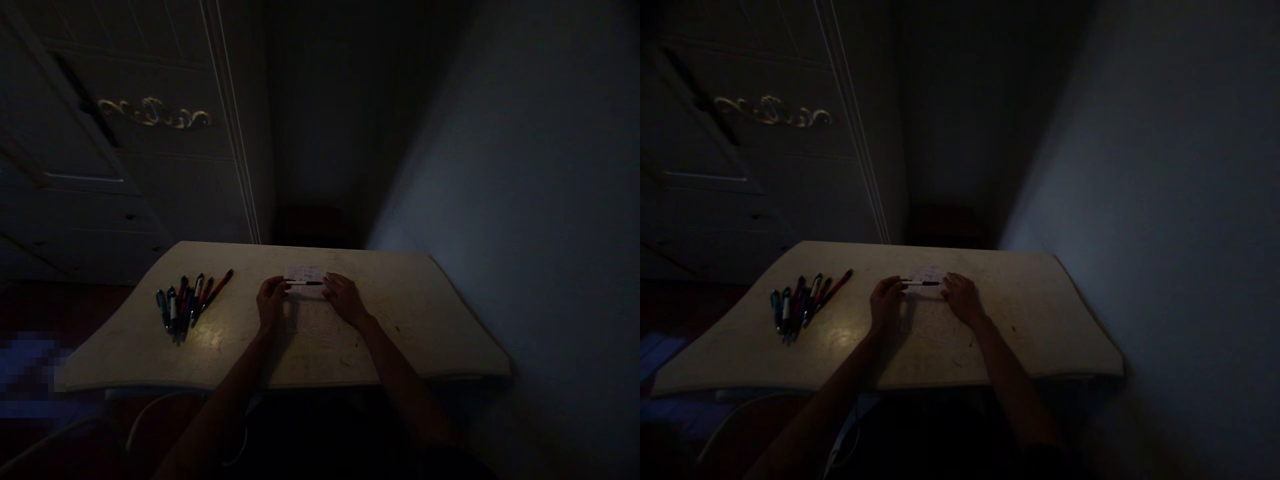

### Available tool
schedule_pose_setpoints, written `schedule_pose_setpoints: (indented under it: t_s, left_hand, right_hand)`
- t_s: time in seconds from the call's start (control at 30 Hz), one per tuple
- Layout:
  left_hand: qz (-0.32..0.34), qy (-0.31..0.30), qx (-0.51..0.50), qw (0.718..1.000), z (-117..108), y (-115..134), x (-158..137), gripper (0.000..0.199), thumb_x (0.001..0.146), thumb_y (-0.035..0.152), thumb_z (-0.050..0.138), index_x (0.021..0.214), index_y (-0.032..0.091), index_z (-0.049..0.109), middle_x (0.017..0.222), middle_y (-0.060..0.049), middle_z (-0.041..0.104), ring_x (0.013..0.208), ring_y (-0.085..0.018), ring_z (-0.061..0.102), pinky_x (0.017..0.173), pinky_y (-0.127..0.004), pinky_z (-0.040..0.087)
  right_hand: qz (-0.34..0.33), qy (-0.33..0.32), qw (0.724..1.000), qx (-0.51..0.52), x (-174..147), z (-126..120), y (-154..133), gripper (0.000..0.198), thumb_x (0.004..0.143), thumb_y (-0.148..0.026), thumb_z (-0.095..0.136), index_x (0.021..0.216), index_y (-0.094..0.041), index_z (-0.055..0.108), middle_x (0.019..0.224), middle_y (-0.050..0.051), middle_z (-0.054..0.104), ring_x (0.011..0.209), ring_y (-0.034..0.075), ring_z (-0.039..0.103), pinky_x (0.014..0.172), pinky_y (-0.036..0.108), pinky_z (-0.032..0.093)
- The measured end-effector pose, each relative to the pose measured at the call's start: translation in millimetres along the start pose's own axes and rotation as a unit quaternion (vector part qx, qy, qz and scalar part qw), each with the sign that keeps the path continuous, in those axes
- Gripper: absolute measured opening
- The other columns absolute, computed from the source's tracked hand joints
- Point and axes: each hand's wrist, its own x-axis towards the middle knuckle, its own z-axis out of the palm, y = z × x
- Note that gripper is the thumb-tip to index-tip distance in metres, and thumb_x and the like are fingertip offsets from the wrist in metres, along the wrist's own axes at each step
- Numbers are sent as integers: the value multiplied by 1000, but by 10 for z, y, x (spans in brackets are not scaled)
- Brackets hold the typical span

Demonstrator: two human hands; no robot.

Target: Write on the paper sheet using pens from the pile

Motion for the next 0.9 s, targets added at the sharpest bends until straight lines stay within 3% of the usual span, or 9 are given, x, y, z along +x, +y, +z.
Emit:
schedule_pose_setpoints:
  t_s: [0.9]
  left_hand:
    - [-10,12,-11,1000,12,27,0,30,66,35,71,90,17,64,81,-4,67,73,-17,65,59,-24,45]
  right_hand:
    - [76,100,981,147,7,-141,-46,15,87,-25,61,96,-24,73,98,7,74,97,23,66,91,40,51]
